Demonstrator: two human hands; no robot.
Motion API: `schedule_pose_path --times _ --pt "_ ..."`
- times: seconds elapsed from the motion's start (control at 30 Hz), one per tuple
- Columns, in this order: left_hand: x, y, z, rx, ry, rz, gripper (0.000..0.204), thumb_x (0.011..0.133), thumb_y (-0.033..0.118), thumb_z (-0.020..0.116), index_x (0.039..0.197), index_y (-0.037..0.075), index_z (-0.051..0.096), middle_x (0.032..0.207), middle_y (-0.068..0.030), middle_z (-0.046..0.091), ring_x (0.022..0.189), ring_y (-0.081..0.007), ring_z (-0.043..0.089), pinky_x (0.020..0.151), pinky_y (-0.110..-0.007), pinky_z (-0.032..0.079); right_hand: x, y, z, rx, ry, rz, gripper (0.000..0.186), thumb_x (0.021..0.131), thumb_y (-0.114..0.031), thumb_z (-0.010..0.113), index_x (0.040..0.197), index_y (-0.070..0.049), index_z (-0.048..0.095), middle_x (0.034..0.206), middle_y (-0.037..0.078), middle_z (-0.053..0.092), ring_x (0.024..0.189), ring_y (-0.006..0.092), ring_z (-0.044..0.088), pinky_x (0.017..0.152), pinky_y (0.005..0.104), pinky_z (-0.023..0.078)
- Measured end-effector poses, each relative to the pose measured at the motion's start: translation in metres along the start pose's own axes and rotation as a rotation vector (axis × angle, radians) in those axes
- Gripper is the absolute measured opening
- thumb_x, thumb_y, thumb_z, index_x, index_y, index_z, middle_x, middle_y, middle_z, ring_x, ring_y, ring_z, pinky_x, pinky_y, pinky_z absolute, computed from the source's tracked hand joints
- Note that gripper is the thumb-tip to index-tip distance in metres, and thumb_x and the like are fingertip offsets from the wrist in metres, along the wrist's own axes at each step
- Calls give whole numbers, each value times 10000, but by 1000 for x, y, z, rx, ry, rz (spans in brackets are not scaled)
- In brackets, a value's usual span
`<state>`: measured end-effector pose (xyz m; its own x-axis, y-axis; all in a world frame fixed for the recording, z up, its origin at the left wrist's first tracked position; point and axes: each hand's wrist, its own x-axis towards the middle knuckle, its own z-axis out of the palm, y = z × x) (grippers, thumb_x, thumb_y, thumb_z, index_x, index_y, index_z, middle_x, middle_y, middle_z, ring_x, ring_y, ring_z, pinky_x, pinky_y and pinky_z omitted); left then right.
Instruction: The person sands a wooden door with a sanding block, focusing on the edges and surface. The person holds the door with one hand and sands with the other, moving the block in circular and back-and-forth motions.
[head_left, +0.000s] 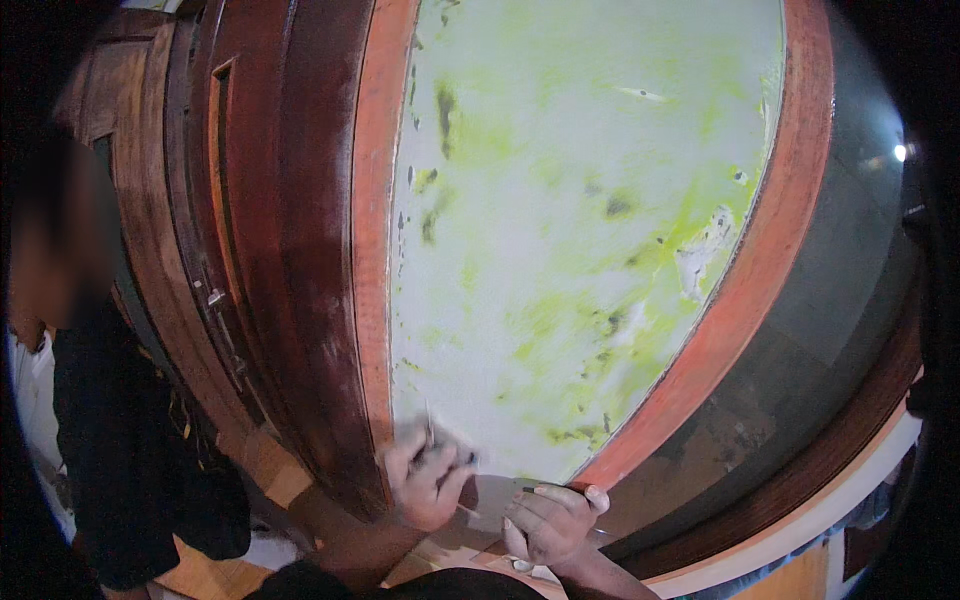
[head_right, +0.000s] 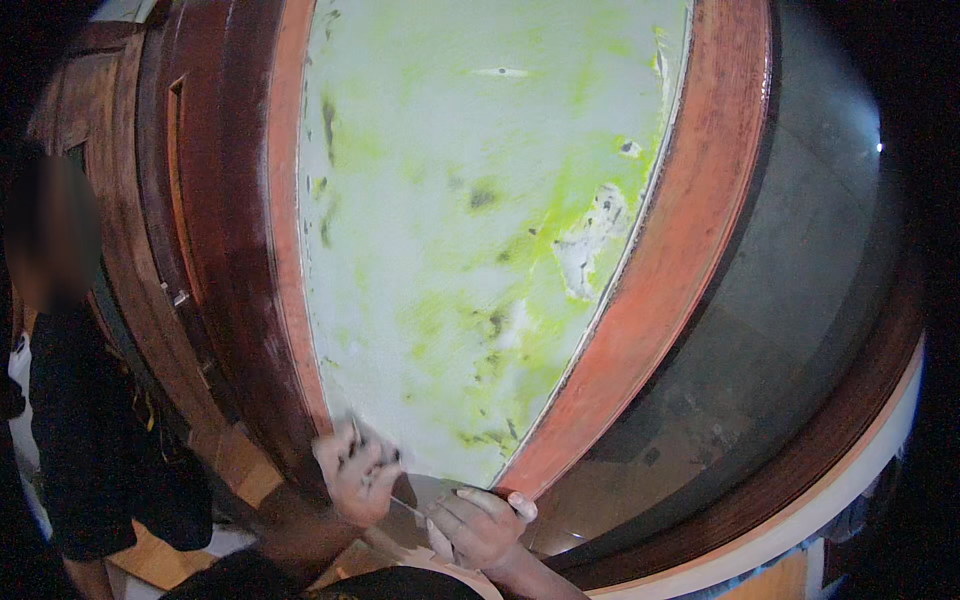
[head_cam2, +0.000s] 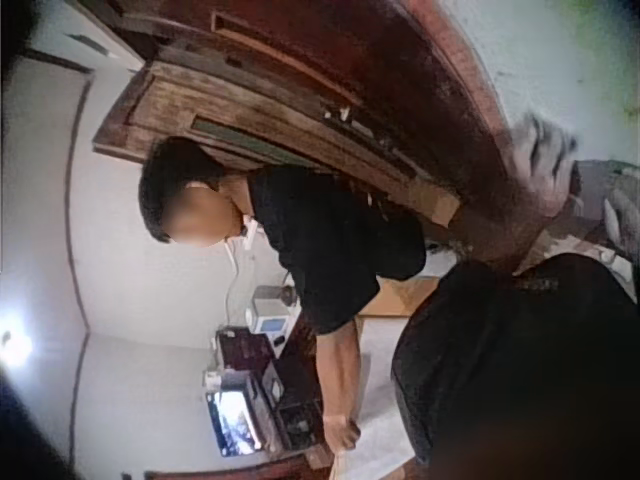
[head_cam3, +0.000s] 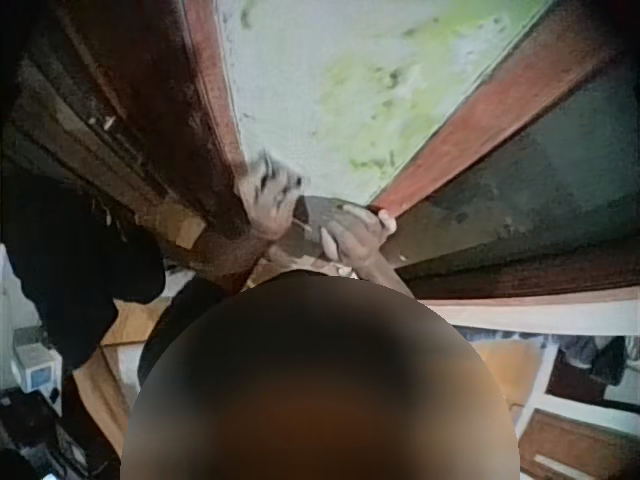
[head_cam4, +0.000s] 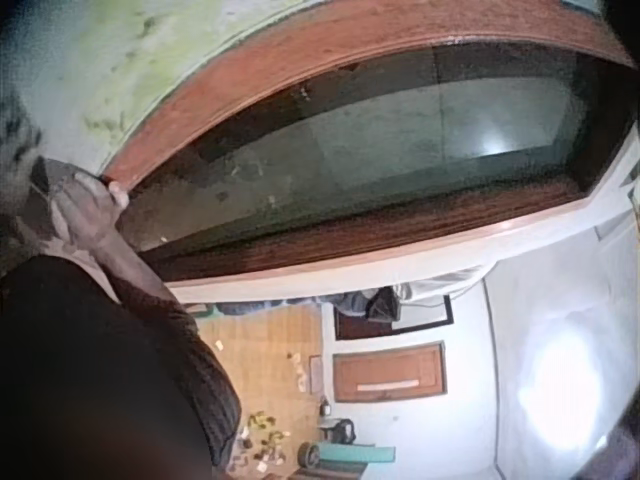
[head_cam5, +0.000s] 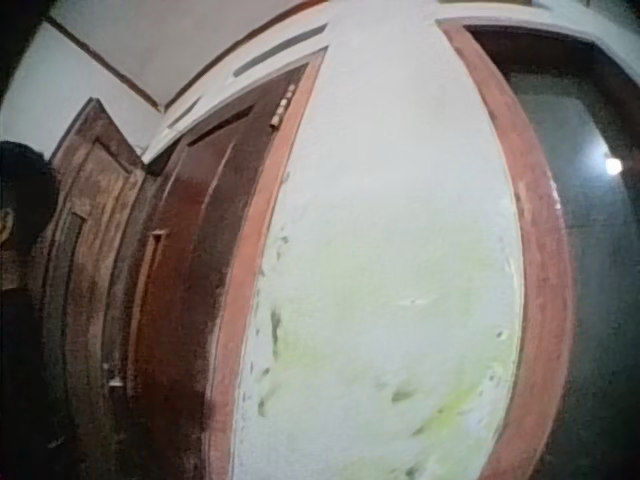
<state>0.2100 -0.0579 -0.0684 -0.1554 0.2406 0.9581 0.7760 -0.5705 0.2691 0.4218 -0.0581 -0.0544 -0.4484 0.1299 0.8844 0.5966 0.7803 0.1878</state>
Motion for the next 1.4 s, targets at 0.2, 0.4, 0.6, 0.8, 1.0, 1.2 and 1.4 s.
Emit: schedule_pose_path --times 0.2,0.4,0.6,0.8,1.0,1.2,1.4 --pt "58 -11 -6 64 17 110 468 744 78 871 1183 71 712 1267 -184 574 1110 -334 576 906 -428 496 2 1 -1 27 32 0 240 703 -216 764 940 -241 738 958 -77 716 955 173 640 1132 473 235" --pt "122 -24 -2 73 167 70 513 758 117 885 1244 68 728 1313 -181 600 1116 -345 575 951 -455 447 7 -2 -1 11 45 9 251 690 -212 776 939 -230 747 960 -63 725 951 178 648 1142 454 236" --pt "-2 1 -8 -32 7 -27 411 737 11 830 1130 -19 714 1290 -221 564 1157 -357 566 989 -468 465 10 -3 -3 5 33 12 249 707 -212 774 954 -228 754 937 -59 721 945 165 649 1147 463 231" --pt "110 -17 0 -13 166 143 503 748 55 883 1227 49 730 1288 -187 613 1136 -340 570 940 -448 462 12 -3 -4 -6 28 26 193 761 -284 774 950 -247 786 953 -74 741 969 136 658 1130 456 227" --pt "95 -20 -9 103 81 107 565 767 -20 821 1306 36 662 1343 -226 553 1193 -369 568 1017 -460 470 11 -6 -6 -1 30 35 190 741 -255 772 930 -243 772 943 -70 739 946 147 660 1137 462 227" --pt "-2 -2 -6 -9 85 61 467 767 5 809 1218 14 689 1290 -208 540 1098 -322 557 976 -433 465 13 -4 -5 -10 40 42 166 777 -290 765 939 -255 786 937 -82 740 963 131 661 1135 454 222" --pt "118 -25 -10 36 119 150 526 745 21 840 1250 21 694 1311 -213 599 1142 -364 586 972 -455 467 11 -5 -3 0 38 31 221 704 -211 768 923 -233 755 918 -63 732 923 153 654 1159 464 213"
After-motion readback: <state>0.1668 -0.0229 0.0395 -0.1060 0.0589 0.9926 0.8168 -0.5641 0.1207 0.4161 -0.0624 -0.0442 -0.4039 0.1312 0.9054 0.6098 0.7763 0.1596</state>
